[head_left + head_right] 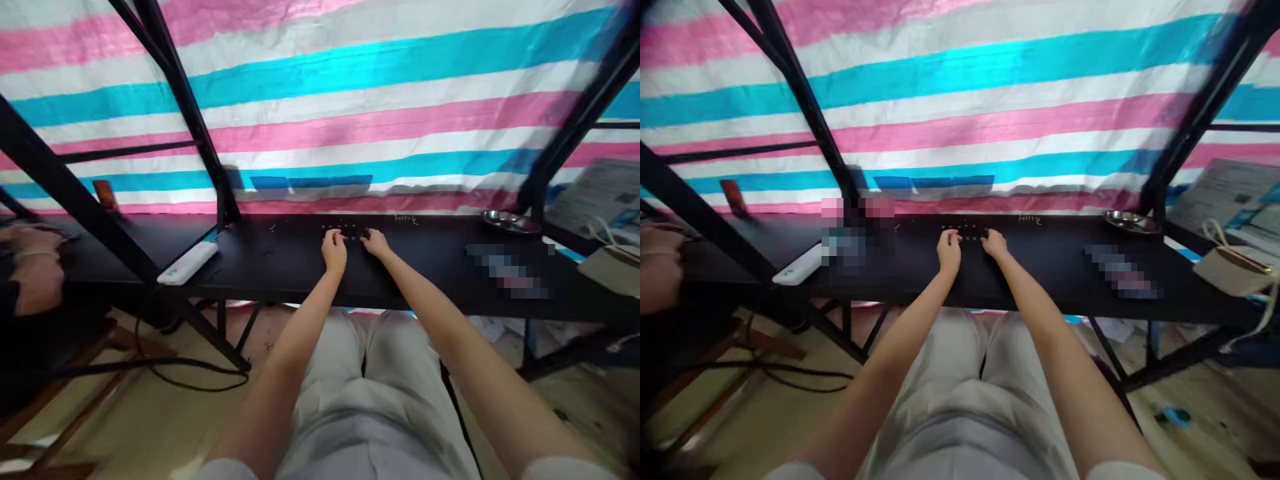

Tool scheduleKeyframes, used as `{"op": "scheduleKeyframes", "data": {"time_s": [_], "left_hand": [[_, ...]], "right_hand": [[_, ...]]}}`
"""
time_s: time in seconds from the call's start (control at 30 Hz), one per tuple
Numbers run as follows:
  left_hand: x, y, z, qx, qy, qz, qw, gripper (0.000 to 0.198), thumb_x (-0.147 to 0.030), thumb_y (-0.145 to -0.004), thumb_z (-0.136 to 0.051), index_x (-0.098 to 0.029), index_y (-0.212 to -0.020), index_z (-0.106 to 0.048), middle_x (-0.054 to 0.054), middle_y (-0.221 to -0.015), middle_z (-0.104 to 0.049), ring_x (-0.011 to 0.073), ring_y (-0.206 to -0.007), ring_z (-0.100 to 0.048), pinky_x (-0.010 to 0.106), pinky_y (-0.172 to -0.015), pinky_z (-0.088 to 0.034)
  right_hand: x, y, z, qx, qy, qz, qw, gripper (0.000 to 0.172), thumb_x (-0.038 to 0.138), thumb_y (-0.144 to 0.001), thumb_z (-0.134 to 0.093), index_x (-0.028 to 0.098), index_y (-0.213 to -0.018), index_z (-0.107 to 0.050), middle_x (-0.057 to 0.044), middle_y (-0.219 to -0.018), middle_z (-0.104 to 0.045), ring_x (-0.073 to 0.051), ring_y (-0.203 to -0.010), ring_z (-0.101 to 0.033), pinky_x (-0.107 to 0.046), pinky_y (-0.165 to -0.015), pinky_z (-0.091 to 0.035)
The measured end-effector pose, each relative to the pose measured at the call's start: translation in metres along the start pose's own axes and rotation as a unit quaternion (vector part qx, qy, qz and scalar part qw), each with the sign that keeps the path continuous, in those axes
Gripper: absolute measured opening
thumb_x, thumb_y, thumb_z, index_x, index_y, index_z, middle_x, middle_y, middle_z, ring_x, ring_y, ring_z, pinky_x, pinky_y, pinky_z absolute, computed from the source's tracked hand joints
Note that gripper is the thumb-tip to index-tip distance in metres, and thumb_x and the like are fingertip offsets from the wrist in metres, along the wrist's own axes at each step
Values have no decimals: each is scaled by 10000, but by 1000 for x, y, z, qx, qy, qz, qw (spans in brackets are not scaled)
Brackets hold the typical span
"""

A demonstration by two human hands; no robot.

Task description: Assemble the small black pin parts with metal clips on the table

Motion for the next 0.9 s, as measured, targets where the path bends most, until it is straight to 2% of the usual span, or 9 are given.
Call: {"op": "scheduleKeyframes", "data": {"time_s": [0.17, 0.47, 0.73, 0.9], "left_hand": [[-1, 1, 15, 10, -2, -3, 1000, 153, -150, -873, -418, -184, -888, -566, 32, -812, -660, 139, -788, -602, 258, -790, -438], [0, 0, 15, 17, -10, -10, 1000, 165, -133, -861, -411, -181, -891, -567, 38, -835, -661, 144, -816, -606, 272, -817, -445], [1, 0, 10, 43, -39, -16, 998, 185, -139, -868, -395, -180, -927, -565, 47, -871, -660, 147, -840, -607, 279, -831, -448], [1, 4, -1, 105, -147, -28, 983, 165, -159, -836, -472, -188, -963, -573, 53, -935, -661, 178, -902, -599, 346, -888, -428]], "right_hand": [[16, 7, -1, -14, 31, -43, 999, 285, 278, -844, -541, 159, -1094, -610, -104, -1098, -653, -219, -1051, -590, -300, -869, -440], [14, 0, -3, 14, 16, -72, 997, 268, 301, -805, -594, 166, -1032, -638, -96, -1062, -662, -218, -1026, -599, -291, -821, -445], [3, 13, 6, 1, 44, 2, 999, 318, 378, -814, -592, 154, -1038, -625, -91, -1039, -634, -190, -955, -585, -279, -809, -438], [-13, 40, 23, -27, 123, 56, 990, 336, 410, -877, -480, 169, -1072, -609, -111, -1102, -583, -232, -1003, -536, -325, -815, -425]]}}
Point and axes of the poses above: each hand's wrist, its own y-axis away from the middle knuckle, its own z-axis out of the back of the hand, x = y × z, the point moved 6 cm from there along -y, towards the middle knuckle
